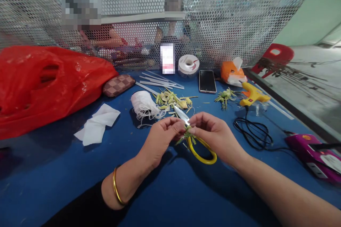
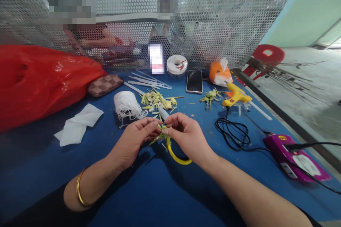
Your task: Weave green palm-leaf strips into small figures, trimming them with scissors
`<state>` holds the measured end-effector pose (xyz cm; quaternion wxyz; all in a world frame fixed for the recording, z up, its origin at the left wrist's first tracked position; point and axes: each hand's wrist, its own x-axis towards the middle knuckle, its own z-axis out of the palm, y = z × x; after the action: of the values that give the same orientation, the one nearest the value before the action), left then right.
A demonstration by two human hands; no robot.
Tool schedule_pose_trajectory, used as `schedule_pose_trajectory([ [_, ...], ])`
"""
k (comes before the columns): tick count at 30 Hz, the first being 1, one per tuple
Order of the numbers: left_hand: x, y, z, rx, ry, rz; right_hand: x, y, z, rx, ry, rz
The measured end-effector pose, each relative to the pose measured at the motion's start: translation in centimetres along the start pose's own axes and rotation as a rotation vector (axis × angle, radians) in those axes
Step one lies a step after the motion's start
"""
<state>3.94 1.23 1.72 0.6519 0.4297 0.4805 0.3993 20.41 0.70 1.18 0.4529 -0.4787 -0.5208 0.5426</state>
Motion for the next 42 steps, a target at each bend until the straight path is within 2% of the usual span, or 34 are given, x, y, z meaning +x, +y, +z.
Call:
schedule_pose_trajectory([
  [3, 0.00, -0.03, 0.02, 0.090, 0.042, 0.036, 0.00, 0.11, 0.12, -0.029, 0.007, -0.039],
  [6, 0.07, -0.10, -0.05, 0.120, 0.090, 0.079, 0.02, 0.04, 0.20, -0.013, 0.031, -0.014],
  [13, 0.04, -0.23, -0.14, 0.137, 0.182, 0.135, -0.03, 0.09, 0.35, -0.019, -0.062, 0.082],
  [15, 0.00, -0.35, -0.12, 0.131, 0.173, 0.119, -0.08, 0.12, 0.33, -0.049, -0.048, 0.063],
  [20, 0.09, -0.35, -0.04, -0.063, 0.096, -0.022, 0.07, 0.02, -0.01, -0.150, -0.001, -0.037],
  [25, 0.11, -0.05, 0.18, -0.037, 0.003, -0.085, 0.25, 0.01, -0.18, -0.154, 0.014, -0.102],
  [29, -0.04, -0.08, 0.41, -0.045, 0.030, -0.064, 0.22, 0.20, 0.01, -0.135, 0.011, -0.086],
  [32, -0.13, -0.30, 0.50, -0.008, 0.027, -0.025, 0.16, 0.32, 0.13, -0.099, 0.003, -0.006],
  [36, -0.13, -0.52, 0.54, -0.026, 0.033, -0.017, 0.16, 0.39, 0.20, 0.066, -0.037, 0.105],
  [42, 0.09, -0.42, 0.16, -0.050, 0.005, -0.064, 0.39, 0.30, 0.19, 0.051, 0.049, 0.004],
])
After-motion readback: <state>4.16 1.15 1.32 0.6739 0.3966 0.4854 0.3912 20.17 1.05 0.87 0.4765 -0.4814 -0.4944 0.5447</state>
